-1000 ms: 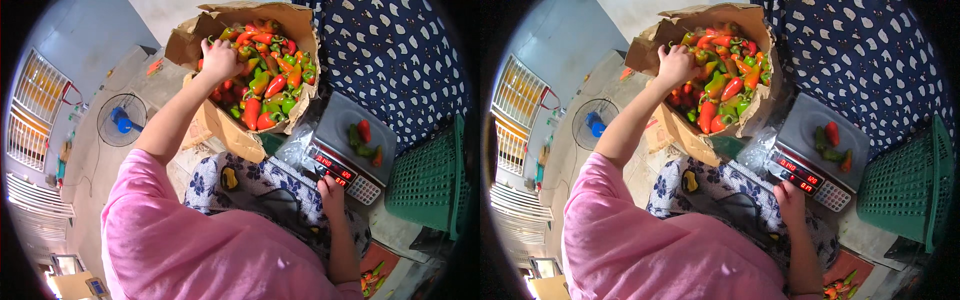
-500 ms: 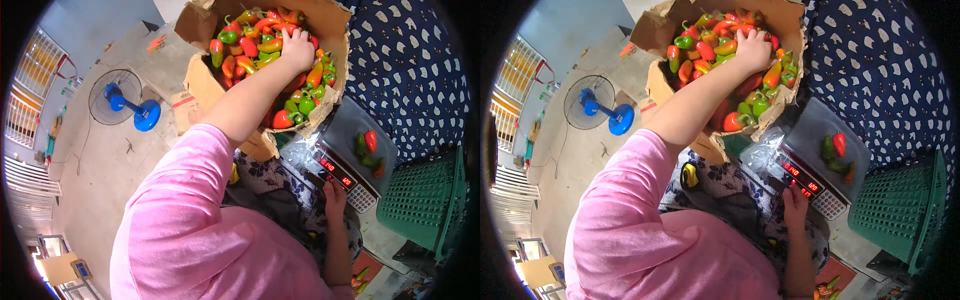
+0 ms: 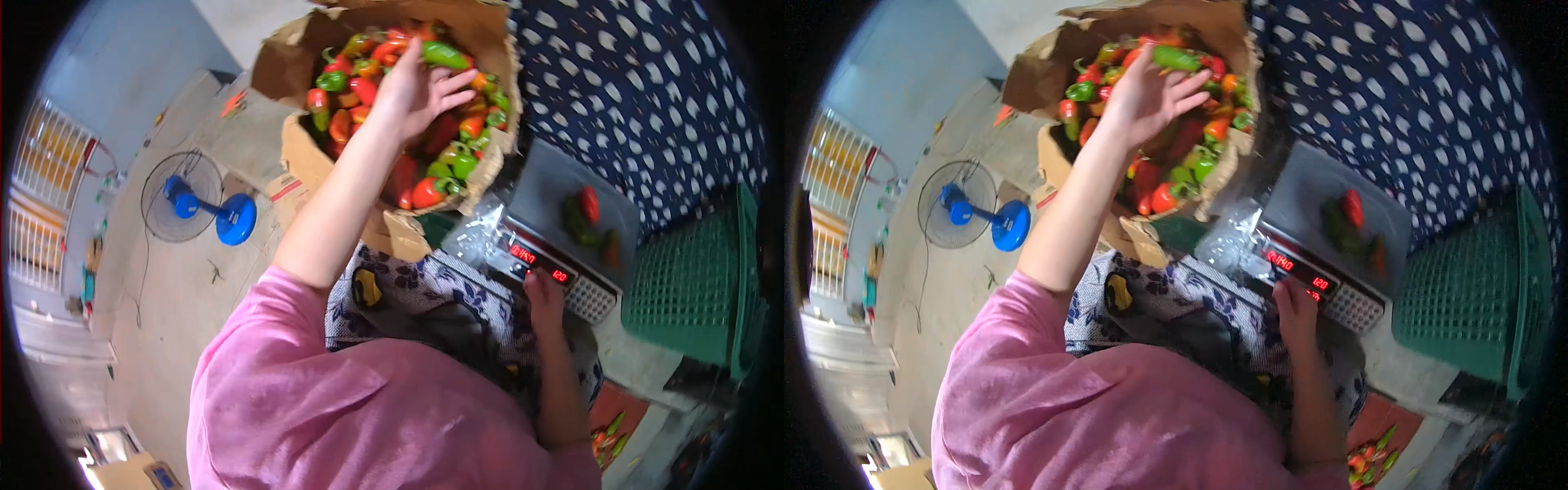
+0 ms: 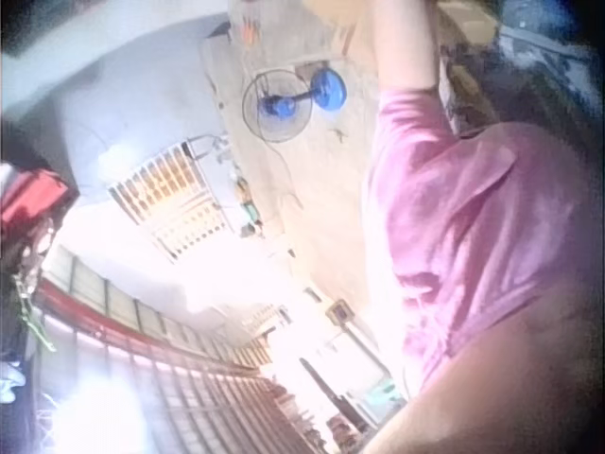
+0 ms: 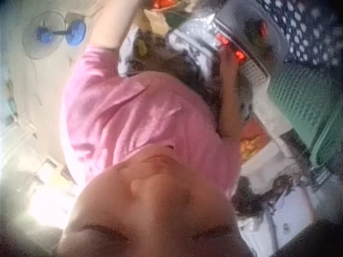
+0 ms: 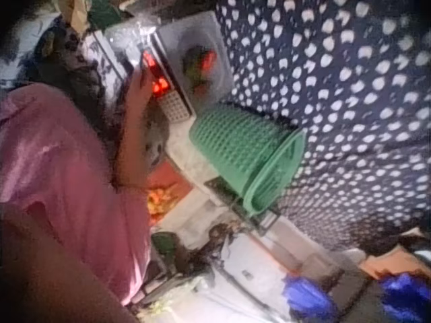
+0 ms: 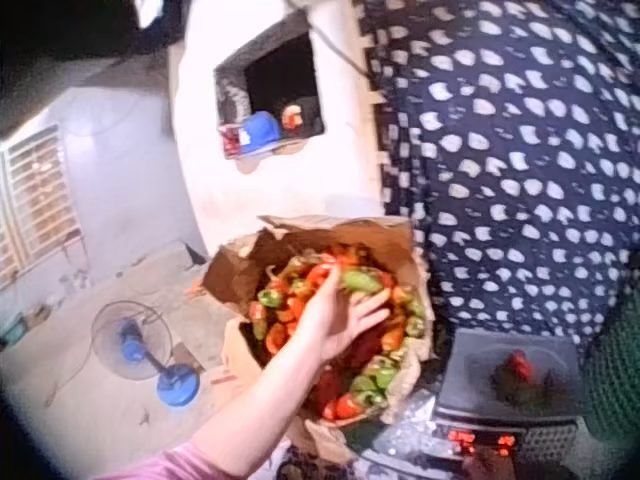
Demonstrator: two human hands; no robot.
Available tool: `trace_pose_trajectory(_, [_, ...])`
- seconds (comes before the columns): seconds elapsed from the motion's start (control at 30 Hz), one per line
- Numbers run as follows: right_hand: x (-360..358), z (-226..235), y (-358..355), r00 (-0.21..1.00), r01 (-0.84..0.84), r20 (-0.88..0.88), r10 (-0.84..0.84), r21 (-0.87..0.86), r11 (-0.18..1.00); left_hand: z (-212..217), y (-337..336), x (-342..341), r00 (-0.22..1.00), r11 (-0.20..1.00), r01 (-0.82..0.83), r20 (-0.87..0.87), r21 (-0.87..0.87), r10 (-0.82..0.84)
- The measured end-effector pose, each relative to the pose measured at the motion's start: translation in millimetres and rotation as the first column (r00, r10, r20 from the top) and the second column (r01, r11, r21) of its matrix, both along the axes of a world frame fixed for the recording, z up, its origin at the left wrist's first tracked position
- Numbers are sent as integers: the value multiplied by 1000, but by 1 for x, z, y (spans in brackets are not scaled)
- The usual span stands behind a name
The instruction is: The person weighs peppers on a digital scale, places them into a plastic bag, and uses a knife to trim the stems.
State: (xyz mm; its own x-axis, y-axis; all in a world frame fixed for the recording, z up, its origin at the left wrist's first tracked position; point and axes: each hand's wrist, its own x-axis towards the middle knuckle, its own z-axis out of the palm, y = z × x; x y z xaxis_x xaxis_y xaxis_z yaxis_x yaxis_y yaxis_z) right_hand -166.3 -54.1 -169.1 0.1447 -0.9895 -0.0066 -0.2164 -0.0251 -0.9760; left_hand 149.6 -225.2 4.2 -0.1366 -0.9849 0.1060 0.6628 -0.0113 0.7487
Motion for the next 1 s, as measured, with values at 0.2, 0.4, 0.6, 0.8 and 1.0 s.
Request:
trace_pose_trajectory(0.2, [-5, 42, -3, 985, 149, 97, -142, -73, 986, -21, 126, -62, 996, 998, 49, 68, 30, -51])
trace_pose_trajectory(0.4, [4, 43, 13, 967, -213, -203, 151, -329, 920, -84, 178, -107, 543, 995, 104, 838, 9, -64])
trace_pose_trajectory(0.6, [7, 44, 25, 962, -241, -218, 164, -400, 884, -116, 174, -113, 427, 960, 213, 901, -182, 76])
trace_pose_trajectory(0.8, [0, 52, 23, 968, -200, -218, 125, -372, 906, -94, 185, -124, 116, 983, 184, 993, -20, -1])
trace_pose_trajectory(1.0, [7, 47, 26, 939, -302, -283, 193, -419, 856, -97, 192, -118, 186, 979, 192, 982, -68, 32])
